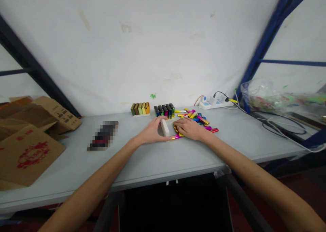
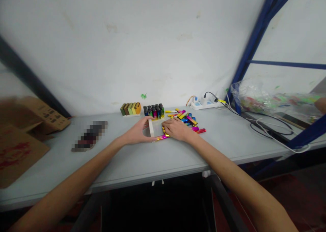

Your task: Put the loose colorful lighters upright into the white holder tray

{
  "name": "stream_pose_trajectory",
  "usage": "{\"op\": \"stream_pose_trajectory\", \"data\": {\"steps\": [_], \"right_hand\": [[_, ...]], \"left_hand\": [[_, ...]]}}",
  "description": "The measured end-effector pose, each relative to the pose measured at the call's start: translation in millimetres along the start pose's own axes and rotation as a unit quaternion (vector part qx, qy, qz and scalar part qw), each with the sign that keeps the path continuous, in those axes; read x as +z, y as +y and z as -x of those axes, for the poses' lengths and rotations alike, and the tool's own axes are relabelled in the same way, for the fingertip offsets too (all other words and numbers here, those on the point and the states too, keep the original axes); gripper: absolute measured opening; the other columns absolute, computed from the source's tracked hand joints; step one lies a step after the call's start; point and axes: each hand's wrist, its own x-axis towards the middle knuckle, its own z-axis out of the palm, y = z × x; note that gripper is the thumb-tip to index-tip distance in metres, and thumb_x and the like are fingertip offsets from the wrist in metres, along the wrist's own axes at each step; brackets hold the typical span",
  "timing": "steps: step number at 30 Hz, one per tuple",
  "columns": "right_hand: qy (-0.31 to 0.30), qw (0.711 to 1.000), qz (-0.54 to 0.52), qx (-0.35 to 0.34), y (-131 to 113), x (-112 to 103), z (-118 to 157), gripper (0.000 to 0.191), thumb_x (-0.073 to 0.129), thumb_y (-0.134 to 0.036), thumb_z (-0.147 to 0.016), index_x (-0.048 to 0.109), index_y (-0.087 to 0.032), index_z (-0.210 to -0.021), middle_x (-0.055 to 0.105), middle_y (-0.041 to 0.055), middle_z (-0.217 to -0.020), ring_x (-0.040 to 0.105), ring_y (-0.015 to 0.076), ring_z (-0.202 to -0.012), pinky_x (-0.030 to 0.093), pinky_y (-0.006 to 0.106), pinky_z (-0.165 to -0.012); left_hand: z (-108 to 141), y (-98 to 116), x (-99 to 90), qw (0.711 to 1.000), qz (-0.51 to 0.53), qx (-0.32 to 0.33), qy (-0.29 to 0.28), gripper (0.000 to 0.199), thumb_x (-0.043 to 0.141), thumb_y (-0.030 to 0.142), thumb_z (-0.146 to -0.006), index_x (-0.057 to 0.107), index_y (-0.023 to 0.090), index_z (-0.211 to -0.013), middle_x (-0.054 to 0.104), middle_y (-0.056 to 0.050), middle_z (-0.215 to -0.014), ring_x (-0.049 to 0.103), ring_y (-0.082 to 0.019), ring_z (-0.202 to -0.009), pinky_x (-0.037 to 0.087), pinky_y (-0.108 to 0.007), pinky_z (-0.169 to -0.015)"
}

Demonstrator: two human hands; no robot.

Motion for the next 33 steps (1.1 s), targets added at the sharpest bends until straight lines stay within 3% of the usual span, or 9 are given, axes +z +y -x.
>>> {"op": "stream_pose_trajectory", "data": {"steps": [6, 11, 15, 23, 33], "right_hand": [[0.031, 0.999, -0.034, -0.005, -2.9, -1.5, -5.2, 0.033, 0.041, -0.021, -0.105, 0.067, -0.014, -0.123, 0.071, 0.0152, -0.125, 0.065, 0.0246, -0.115, 0.044, 0.043, -0.107], [0.003, 1.000, -0.001, -0.013, -12.4, 4.0, -4.7, 0.030, 0.045, -0.022, -0.104, 0.069, -0.010, -0.117, 0.068, 0.0196, -0.127, 0.061, 0.0294, -0.122, 0.041, 0.049, -0.112], [-0.002, 0.999, 0.034, -0.022, -8.6, 11.4, 0.5, 0.034, 0.041, -0.026, -0.106, 0.069, -0.012, -0.122, 0.063, 0.0185, -0.139, 0.050, 0.0297, -0.137, 0.032, 0.055, -0.119], [0.006, 1.000, 0.023, -0.016, 5.3, 12.0, 1.3, 0.037, 0.039, -0.027, -0.108, 0.064, -0.014, -0.132, 0.063, 0.0172, -0.139, 0.051, 0.0261, -0.137, 0.033, 0.053, -0.119], [-0.032, 0.999, 0.021, -0.029, -1.9, 19.5, -1.4, 0.034, 0.054, -0.032, -0.102, 0.069, -0.013, -0.126, 0.056, 0.0213, -0.145, 0.041, 0.0338, -0.144, 0.028, 0.061, -0.120]], "left_hand": [[-5.4, 3.4, 14.6, 1.000, -0.003, 0.007, 0.011, 0.096, 0.086, 0.062, -0.067, 0.044, 0.027, -0.146, 0.050, -0.012, -0.147, 0.050, -0.033, -0.137, 0.040, -0.049, -0.119], [-11.1, 5.9, 32.5, 1.000, -0.007, 0.011, 0.028, 0.100, 0.081, 0.066, -0.073, 0.036, 0.027, -0.153, 0.045, -0.014, -0.151, 0.041, -0.032, -0.145, 0.036, -0.048, -0.122], [-7.8, 5.2, 27.8, 0.999, -0.013, 0.011, 0.027, 0.099, 0.081, 0.065, -0.073, 0.037, 0.026, -0.153, 0.046, -0.014, -0.151, 0.044, -0.032, -0.144, 0.036, -0.047, -0.122], [0.3, 0.1, 8.3, 0.999, -0.025, -0.010, 0.016, 0.101, 0.081, 0.067, -0.071, 0.037, 0.027, -0.153, 0.046, -0.013, -0.153, 0.046, -0.033, -0.142, 0.036, -0.049, -0.121], [-3.8, 16.2, 29.2, 0.999, -0.030, -0.012, 0.018, 0.098, 0.078, 0.067, -0.075, 0.034, 0.029, -0.153, 0.044, -0.013, -0.149, 0.045, -0.034, -0.141, 0.036, -0.049, -0.120]]}}
